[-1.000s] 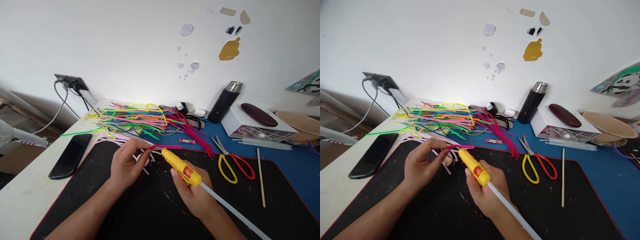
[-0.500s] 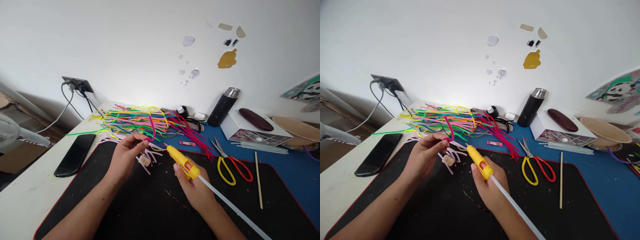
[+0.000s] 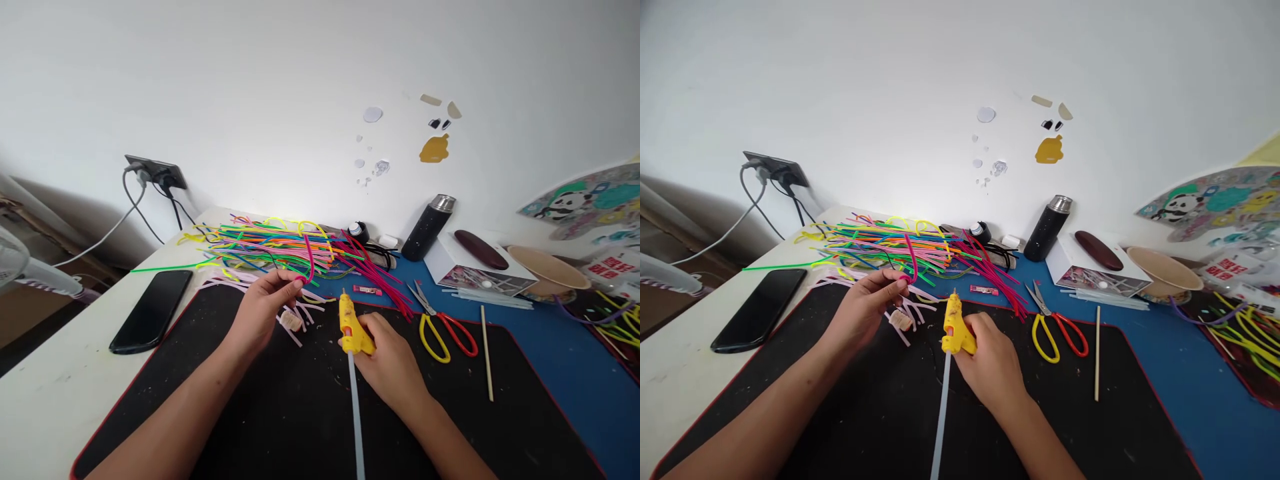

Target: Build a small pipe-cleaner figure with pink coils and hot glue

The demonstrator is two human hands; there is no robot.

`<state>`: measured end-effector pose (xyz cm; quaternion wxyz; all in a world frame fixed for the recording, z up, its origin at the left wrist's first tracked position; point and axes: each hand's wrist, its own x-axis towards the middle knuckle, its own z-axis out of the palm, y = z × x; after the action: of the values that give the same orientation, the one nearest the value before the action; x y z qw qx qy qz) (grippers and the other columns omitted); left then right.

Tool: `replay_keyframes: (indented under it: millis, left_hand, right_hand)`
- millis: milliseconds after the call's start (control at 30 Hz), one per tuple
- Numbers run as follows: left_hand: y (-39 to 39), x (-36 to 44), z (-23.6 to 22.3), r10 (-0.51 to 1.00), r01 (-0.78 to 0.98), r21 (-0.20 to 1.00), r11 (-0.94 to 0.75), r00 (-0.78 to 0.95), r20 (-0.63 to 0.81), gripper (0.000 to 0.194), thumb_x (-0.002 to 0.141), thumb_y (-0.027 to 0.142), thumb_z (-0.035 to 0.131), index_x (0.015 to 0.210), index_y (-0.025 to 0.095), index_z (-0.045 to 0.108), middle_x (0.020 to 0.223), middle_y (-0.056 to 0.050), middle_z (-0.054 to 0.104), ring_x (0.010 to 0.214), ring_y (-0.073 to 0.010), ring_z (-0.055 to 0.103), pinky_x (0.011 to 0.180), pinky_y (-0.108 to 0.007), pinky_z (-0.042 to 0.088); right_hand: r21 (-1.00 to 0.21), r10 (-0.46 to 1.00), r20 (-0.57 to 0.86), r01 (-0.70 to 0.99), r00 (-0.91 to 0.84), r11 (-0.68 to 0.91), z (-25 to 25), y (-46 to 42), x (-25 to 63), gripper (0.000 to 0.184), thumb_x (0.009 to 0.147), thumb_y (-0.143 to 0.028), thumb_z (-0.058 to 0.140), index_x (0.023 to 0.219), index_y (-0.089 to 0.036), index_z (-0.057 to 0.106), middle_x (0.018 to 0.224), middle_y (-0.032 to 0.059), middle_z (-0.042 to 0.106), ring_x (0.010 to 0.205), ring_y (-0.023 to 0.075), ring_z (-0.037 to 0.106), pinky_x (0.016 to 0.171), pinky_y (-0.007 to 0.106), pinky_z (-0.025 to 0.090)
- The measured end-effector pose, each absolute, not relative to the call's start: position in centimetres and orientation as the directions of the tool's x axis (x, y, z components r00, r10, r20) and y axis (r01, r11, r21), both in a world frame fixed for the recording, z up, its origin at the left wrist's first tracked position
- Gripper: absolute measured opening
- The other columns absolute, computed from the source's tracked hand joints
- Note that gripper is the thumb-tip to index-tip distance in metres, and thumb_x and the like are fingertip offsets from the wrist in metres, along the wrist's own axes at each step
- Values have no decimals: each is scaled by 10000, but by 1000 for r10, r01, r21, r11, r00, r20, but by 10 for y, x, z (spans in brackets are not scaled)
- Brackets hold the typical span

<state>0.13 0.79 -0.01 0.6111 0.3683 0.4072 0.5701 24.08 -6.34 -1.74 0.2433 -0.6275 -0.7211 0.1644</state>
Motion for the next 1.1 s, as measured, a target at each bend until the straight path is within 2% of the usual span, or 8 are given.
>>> replay_keyframes:
  millis: [167,367,567,667,767,867,967,1100]
  left_hand:
    - [8,2,-2,992,-454,881,129,69,-110,320,667,389,996,798,177,796,722,-19,702,664,-118,582,604,-210,445]
    - [8,2,-4,984,-486,856,178,108,-143,315,655,376,1002,793,173,804,718,-25,700,648,-119,581,593,-212,451]
    - [5,5,-1,973,-478,849,226,159,-169,350,623,387,1017,796,170,803,697,-20,684,619,-115,564,562,-217,455]
    - [3,7,-1,970,-460,856,235,172,-174,354,619,388,1019,792,167,804,695,-20,680,627,-122,574,560,-221,467]
    - [3,8,-2,964,-438,863,252,197,-181,315,666,378,998,810,171,810,679,-17,678,596,-107,551,543,-211,448]
    - [2,9,-2,961,-416,872,258,208,-184,316,672,383,994,814,170,809,658,-11,672,572,-100,541,532,-208,432]
    - [1,11,-1,960,-385,887,255,209,-185,347,655,401,1000,826,168,809,647,-2,658,570,-103,543,521,-209,427]
    - [0,12,0,958,-348,902,256,213,-190,378,644,433,998,832,168,805,645,10,642,550,-97,511,486,-205,407]
  right_hand:
    - [-419,991,39,898,-127,132,-21,-66,244,182,906,-185,690,1078,-242,687,1041,31,703,879,241,728,723,343,516]
    - [-407,964,-9,882,-264,238,-16,-72,252,338,927,-263,782,1259,-240,721,1181,82,716,1108,301,725,932,434,589]
    - [-547,955,178,783,-237,296,-10,-71,257,216,1023,-350,662,1189,-247,754,1201,102,755,1115,290,734,972,441,592]
    - [-640,953,254,710,-165,293,-3,-64,249,181,1033,-335,622,1076,-245,772,1101,93,776,984,262,740,893,404,601]
    - [-751,964,249,610,-91,251,6,-56,235,187,1021,-345,632,998,-243,787,936,62,772,785,216,699,739,345,588]
    - [-846,976,215,491,-44,208,12,-45,219,177,972,-367,687,1019,-236,796,895,50,761,747,202,682,673,314,568]
    - [-912,983,182,372,-12,173,15,-33,207,215,945,-408,709,1025,-225,789,895,53,756,751,198,679,658,301,554]
    - [-955,990,142,262,-3,138,14,-22,198,240,947,-449,704,966,-215,755,929,70,779,837,224,716,718,320,561]
